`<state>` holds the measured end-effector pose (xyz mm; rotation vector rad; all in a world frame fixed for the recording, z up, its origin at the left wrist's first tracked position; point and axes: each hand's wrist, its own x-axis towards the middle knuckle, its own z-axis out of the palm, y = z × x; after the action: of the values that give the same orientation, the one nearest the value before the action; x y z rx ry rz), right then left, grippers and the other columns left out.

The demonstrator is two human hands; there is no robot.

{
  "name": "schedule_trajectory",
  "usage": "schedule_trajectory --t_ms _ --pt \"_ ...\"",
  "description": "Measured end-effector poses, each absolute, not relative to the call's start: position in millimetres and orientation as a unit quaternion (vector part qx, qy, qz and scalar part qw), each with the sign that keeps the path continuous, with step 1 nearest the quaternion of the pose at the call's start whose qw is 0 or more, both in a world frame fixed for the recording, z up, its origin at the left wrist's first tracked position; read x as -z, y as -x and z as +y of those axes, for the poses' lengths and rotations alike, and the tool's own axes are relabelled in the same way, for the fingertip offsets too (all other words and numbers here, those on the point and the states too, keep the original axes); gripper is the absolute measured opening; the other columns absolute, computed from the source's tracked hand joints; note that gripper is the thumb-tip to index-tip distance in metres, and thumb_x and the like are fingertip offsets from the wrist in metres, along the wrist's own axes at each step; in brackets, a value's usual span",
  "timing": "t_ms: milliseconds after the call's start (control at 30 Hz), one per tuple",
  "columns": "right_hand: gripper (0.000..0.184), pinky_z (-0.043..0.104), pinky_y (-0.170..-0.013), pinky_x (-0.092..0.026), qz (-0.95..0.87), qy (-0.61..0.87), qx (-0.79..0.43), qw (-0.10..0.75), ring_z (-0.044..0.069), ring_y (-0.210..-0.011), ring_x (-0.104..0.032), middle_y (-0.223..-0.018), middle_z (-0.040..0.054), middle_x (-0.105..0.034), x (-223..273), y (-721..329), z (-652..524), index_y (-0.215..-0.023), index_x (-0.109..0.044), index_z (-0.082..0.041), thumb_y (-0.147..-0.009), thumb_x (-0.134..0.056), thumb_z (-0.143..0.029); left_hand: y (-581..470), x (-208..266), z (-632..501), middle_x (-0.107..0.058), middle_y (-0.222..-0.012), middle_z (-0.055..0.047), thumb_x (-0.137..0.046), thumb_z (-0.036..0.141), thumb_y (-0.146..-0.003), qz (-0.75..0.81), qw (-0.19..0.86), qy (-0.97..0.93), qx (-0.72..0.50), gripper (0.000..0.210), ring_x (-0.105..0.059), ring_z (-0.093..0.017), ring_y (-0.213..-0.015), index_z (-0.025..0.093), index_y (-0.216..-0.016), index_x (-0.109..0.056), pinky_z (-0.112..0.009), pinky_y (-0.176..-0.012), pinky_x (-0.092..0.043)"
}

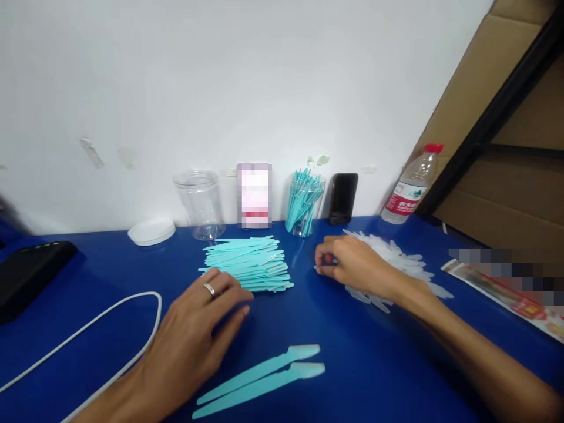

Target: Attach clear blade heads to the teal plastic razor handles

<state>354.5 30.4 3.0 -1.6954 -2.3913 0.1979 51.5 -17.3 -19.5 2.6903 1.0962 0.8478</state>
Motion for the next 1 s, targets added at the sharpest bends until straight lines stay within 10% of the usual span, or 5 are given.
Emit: schedule_trajectory --t_ms 200,1000 --pt "0.007 0.029 -0.06 -0.03 -0.806 0.578 -0.05 0.119 0.02 -0.072 -0.061 -0.08 0.0031 -0.07 -0.8 -336.8 22.2 -0.079 -0.065 -0.021 -0.078 -0.061 -0.014 -30.7 27.9 19.5 -0.062 -0.121 -0.01 -0.049 0.028 -0.1 0.423 -0.035 -0.874 -0.236 0.03 -0.053 -0.03 -0.109 0.021 -0.128 -0.06 -0.047 -0.087 -0.047" --pt "0.011 0.028 -0.058 -0.035 -0.74 0.554 -0.149 0.35 0.017 -0.062 -0.052 -0.067 -0.0017 -0.057 0.6 -321.9 14.7 -0.085 -0.056 -0.021 -0.092 -0.055 -0.03 -36.7 29.2 20.0 -0.062 -0.096 -0.006 -0.038 0.02 -0.101 0.442 -0.042 -0.863 -0.24 0.027 -0.052 -0.025 -0.091 0.02 -0.092 -0.063 -0.04 -0.079 -0.042"
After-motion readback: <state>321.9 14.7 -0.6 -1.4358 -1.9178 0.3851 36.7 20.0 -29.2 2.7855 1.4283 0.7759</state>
